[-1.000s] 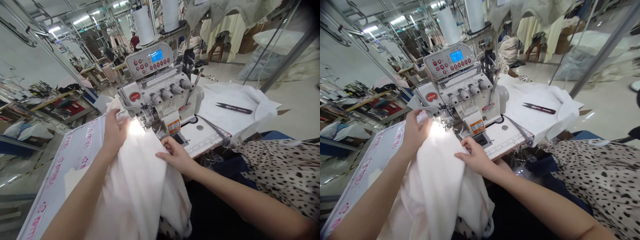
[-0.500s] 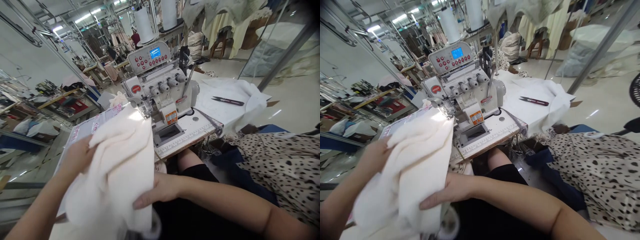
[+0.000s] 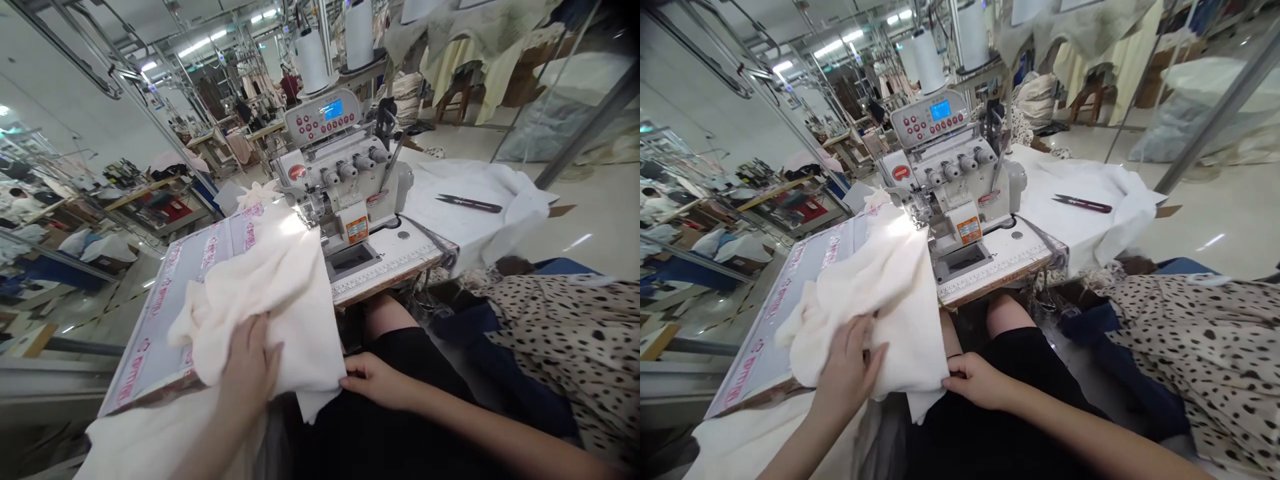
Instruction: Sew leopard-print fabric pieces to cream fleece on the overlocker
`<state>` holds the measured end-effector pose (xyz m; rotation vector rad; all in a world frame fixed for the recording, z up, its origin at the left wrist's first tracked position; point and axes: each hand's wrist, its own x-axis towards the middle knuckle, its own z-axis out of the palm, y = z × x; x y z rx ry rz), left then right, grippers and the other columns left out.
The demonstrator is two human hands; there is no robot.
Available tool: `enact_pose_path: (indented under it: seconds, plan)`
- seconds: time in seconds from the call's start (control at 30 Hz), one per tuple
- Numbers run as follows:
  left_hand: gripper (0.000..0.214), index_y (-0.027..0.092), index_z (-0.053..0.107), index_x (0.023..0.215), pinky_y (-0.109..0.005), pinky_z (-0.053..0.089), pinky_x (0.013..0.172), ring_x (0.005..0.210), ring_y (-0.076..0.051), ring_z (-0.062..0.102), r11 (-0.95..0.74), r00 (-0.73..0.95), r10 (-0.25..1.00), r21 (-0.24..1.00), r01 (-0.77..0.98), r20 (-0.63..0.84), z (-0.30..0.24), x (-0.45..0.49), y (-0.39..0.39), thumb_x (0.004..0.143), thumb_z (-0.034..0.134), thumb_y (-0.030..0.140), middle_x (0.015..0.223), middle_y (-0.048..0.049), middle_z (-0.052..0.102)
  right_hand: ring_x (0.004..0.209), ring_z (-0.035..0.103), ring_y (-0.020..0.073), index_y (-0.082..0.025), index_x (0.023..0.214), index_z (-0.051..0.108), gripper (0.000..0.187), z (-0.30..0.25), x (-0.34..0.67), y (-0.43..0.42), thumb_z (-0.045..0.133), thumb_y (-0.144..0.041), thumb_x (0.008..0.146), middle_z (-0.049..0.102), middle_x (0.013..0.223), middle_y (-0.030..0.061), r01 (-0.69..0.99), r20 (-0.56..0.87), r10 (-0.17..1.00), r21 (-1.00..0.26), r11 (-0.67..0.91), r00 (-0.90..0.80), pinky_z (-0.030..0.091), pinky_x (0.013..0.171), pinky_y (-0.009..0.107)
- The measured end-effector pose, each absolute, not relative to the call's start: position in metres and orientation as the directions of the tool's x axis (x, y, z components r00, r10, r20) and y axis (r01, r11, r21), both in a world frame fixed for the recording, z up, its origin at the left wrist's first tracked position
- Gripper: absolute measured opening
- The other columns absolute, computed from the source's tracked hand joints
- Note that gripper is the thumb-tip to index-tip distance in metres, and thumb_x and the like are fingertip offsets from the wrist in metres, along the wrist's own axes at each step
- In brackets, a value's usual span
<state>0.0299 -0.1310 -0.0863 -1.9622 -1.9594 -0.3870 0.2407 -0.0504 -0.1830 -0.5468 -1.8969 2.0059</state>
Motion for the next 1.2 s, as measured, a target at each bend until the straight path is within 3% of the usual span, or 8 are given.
enact_pose_path:
  seconds: [0.17, 0.37, 0.53, 0.6, 0.73, 0.9, 1.03, 1.2]
  plan:
    - [0.051, 0.011, 0.039, 0.126, -0.053, 0.027, 0.096, 0.122, -0.036, 0.031, 0.323, -0.179, 0.805, -0.164, 0.932, 0.565, -0.084, -0.036, -0.127, 0.079, 0.049, 0.029, 0.13, -0.0203, 0.038, 0.067, 0.051, 0.0144, -0.012, 0.076, 0.065, 0.029, -0.191, 0.235, -0.056, 0.055, -0.039, 0.077, 0.058, 0.069, 0.0008, 0.004, -0.046, 0.459, -0.996, -0.092, -0.887, 0.044, 0.066, 0.026]
    - [0.03, 0.02, 0.06, 0.095, -0.03, 0.045, 0.077, 0.086, -0.018, 0.057, 0.164, -0.16, 0.905, 0.023, 0.986, 0.395, -0.05, -0.12, -0.101, 0.074, 0.039, 0.018, 0.093, -0.004, 0.062, 0.074, 0.053, 0.017, -0.012, 0.081, 0.066, 0.028, -0.19, 0.237, -0.055, 0.054, -0.037, 0.077, 0.06, 0.075, 0.0026, 0.013, -0.062, 0.449, -0.994, -0.11, -0.892, 0.044, 0.072, 0.028]
    - [0.039, 0.004, 0.047, 0.11, -0.05, 0.032, 0.089, 0.105, -0.031, 0.041, 0.356, -0.281, 0.567, 0.077, 0.931, 0.774, -0.018, -0.133, -0.061, 0.078, 0.042, 0.025, 0.105, -0.0195, 0.05, 0.077, 0.054, 0.0179, -0.013, 0.083, 0.066, 0.026, -0.189, 0.238, -0.055, 0.052, -0.034, 0.078, 0.061, 0.08, 0.0033, 0.018, -0.059, 0.461, -0.995, -0.093, -0.885, 0.044, 0.074, 0.029]
    - [0.034, 0.004, 0.047, 0.105, -0.047, 0.035, 0.083, 0.097, -0.029, 0.043, 0.33, -0.23, 0.513, 0.057, 0.942, 0.827, -0.026, -0.117, -0.052, 0.079, 0.042, 0.025, 0.096, -0.0181, 0.049, 0.078, 0.054, 0.0183, -0.013, 0.083, 0.065, 0.025, -0.19, 0.237, -0.056, 0.051, -0.033, 0.078, 0.061, 0.081, 0.0035, 0.0, -0.041, 0.466, -0.996, -0.089, -0.884, 0.044, 0.074, 0.029]
    - [0.014, 0.015, 0.05, 0.084, -0.034, 0.04, 0.071, 0.074, -0.019, 0.048, 0.068, 0.024, 0.673, -0.094, 0.993, 0.739, -0.069, -0.076, -0.055, 0.08, 0.045, 0.027, 0.074, -0.0063, 0.052, 0.076, 0.054, 0.018, -0.012, 0.08, 0.065, 0.024, -0.192, 0.236, -0.055, 0.051, -0.032, 0.079, 0.06, 0.075, 0.0027, 0.017, -0.047, 0.479, -0.998, -0.067, -0.877, 0.044, 0.072, 0.028]
    - [0.034, 0.016, 0.049, 0.092, -0.037, 0.04, 0.081, 0.09, -0.022, 0.052, -0.193, 0.266, 0.752, -0.185, 0.964, 0.603, -0.087, -0.07, -0.074, 0.07, 0.059, 0.04, 0.093, -0.0103, 0.057, 0.073, 0.054, 0.0153, -0.013, 0.087, 0.061, 0.023, -0.187, 0.236, -0.047, 0.054, -0.033, 0.078, 0.06, 0.077, 0.0027, 0.005, -0.033, 0.505, -0.998, -0.056, -0.862, 0.044, 0.067, 0.026]
    - [0.042, 0.014, 0.049, 0.108, -0.04, 0.038, 0.089, 0.107, -0.026, 0.047, -0.124, 0.161, 0.86, -0.108, 0.986, 0.483, -0.083, -0.083, -0.082, 0.074, 0.057, 0.037, 0.113, -0.0141, 0.053, 0.075, 0.055, 0.0148, -0.013, 0.097, 0.056, 0.033, -0.183, 0.226, -0.04, 0.06, -0.036, 0.074, 0.06, 0.084, 0.0038, -0.079, -0.007, 0.55, -0.988, -0.134, -0.835, 0.045, 0.066, 0.025]
    - [0.023, 0.016, 0.057, 0.094, -0.032, 0.042, 0.084, 0.095, -0.02, 0.054, 0.005, -0.016, 0.875, 0.024, 1.0, 0.484, -0.085, -0.082, -0.077, 0.082, 0.039, 0.025, 0.098, -0.0078, 0.061, 0.079, 0.057, 0.0201, -0.013, 0.09, 0.063, 0.034, -0.189, 0.211, -0.045, 0.065, -0.039, 0.068, 0.063, 0.085, 0.0051, -0.066, -0.017, 0.588, -0.991, -0.119, -0.808, 0.047, 0.072, 0.032]
